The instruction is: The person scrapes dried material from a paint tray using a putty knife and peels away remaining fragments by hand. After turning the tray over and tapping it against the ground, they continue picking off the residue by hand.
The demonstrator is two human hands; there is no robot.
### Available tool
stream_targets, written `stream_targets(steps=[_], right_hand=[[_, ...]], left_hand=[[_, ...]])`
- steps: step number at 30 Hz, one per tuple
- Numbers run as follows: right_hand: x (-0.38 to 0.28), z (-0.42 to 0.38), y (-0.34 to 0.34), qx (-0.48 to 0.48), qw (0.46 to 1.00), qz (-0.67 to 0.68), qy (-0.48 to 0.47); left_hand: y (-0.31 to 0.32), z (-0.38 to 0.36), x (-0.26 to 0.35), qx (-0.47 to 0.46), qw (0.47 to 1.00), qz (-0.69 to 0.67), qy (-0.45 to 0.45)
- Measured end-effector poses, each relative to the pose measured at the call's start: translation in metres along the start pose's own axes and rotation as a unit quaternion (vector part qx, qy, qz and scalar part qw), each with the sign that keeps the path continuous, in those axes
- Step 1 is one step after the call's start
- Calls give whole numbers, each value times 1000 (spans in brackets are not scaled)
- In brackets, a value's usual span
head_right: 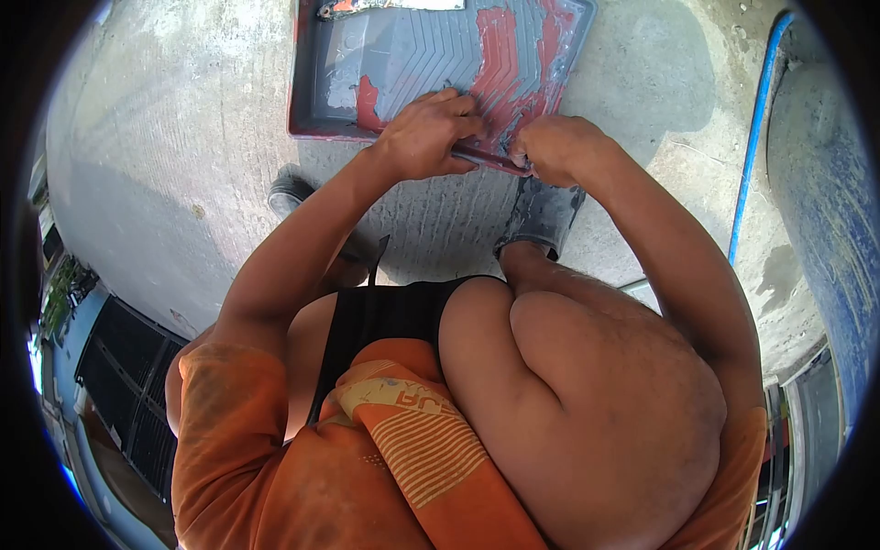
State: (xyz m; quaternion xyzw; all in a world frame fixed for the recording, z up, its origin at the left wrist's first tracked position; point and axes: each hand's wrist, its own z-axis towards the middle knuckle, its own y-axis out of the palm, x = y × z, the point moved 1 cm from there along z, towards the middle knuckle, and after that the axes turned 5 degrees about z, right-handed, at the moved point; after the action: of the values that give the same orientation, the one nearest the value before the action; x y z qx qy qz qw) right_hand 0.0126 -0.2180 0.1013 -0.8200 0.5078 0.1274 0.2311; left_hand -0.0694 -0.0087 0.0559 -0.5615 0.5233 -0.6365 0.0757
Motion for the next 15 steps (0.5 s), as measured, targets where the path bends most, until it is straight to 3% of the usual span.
stream_targets(steps=[4,9,15], right_hand=[[1,3,7,-3,1000,-5,-23],[6,-14,15,118,992,27,-41],[15,-7,27,99,994,27,-41]], left_hand=[[-2,0,0,7,1000,-2,4],[0,0,1,4,1000,11,-5],[0,1,0,3,1000,-4,-5]])
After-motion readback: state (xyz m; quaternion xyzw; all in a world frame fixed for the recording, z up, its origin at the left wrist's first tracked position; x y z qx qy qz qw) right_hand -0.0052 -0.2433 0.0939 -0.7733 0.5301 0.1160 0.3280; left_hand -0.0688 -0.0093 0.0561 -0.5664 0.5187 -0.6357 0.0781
